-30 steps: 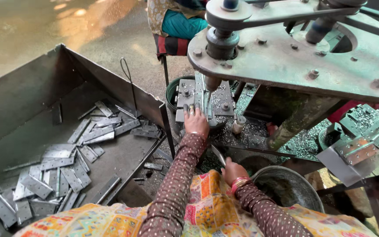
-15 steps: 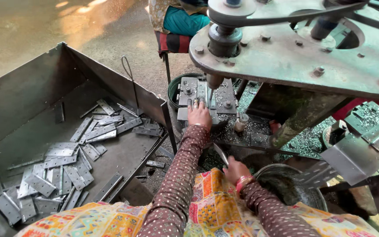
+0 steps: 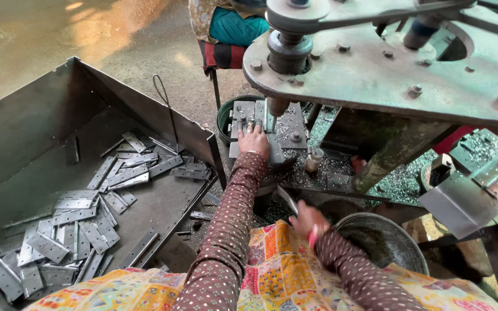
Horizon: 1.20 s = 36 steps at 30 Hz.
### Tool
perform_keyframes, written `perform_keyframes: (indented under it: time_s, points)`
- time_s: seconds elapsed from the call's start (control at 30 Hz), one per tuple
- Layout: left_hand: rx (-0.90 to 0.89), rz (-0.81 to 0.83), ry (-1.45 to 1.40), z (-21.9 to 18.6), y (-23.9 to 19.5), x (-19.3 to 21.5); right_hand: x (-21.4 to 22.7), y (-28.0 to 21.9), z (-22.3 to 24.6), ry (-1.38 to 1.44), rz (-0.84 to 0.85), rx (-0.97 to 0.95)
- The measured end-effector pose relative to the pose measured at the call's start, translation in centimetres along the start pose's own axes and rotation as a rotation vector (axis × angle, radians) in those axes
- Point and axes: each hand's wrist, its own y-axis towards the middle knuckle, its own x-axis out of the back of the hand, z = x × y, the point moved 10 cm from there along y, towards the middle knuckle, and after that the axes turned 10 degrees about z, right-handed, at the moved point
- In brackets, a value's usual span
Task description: The person places metal plates one by one onto a jig, aligns them, and operates a drilling machine by pulling a lever to drill holes. After drilling, the person removes each plate and places it into a metal bin.
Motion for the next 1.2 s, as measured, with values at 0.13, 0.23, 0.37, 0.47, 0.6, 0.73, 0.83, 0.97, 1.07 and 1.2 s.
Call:
perform_keyframes:
  time_s: [0.13,0.23,0.37,0.47,0.6,0.73,0.83,0.97,1.07,1.2]
  points:
    - [-0.027,-0.147,-0.048,0.3,0.5,0.9,-1.9,-0.6,-0.5,0.012,-0.063,0.009]
    - [-0.040,-0.105,0.005,0.1,0.5,0.9,0.6,0.1,0.0,-0.030,-0.018,0.014]
    - [-0.037,0.052,-0.032,0.0,-2.1,-1.0,7.5,-0.6,1.5,0.193,-0.265,0.020]
    - [-0.121,-0.246,0.296,-2.7,-7.2,-0.9,12.4,-3.8,3.3,0.388,-0.658,0.281]
    - [-0.131,-0.436,0.102,-1.5,-11.2,-1.6,12.7,-4.7,3.5,0.341,-0.759,0.303]
    - [-0.306,-0.697,0.048,-1.1,-12.4,-0.2,12.9,-4.9,3.1,0.380,-0.792,0.328]
    - [-0.297,-0.766,-0.162,0.6,-10.3,1.6,12.9,-4.6,3.2,0.390,-0.785,0.318]
    - [-0.194,-0.688,-0.188,0.2,-6.0,3.1,12.6,-4.3,2.7,0.374,-0.769,0.281]
    - [-0.112,-0.431,0.194,-1.6,-4.5,1.3,12.2,-4.2,2.9,0.342,-0.766,0.301]
    - [-0.032,-0.131,0.025,0.6,-5.9,-1.3,12.5,-3.4,2.8,0.340,-0.748,0.288]
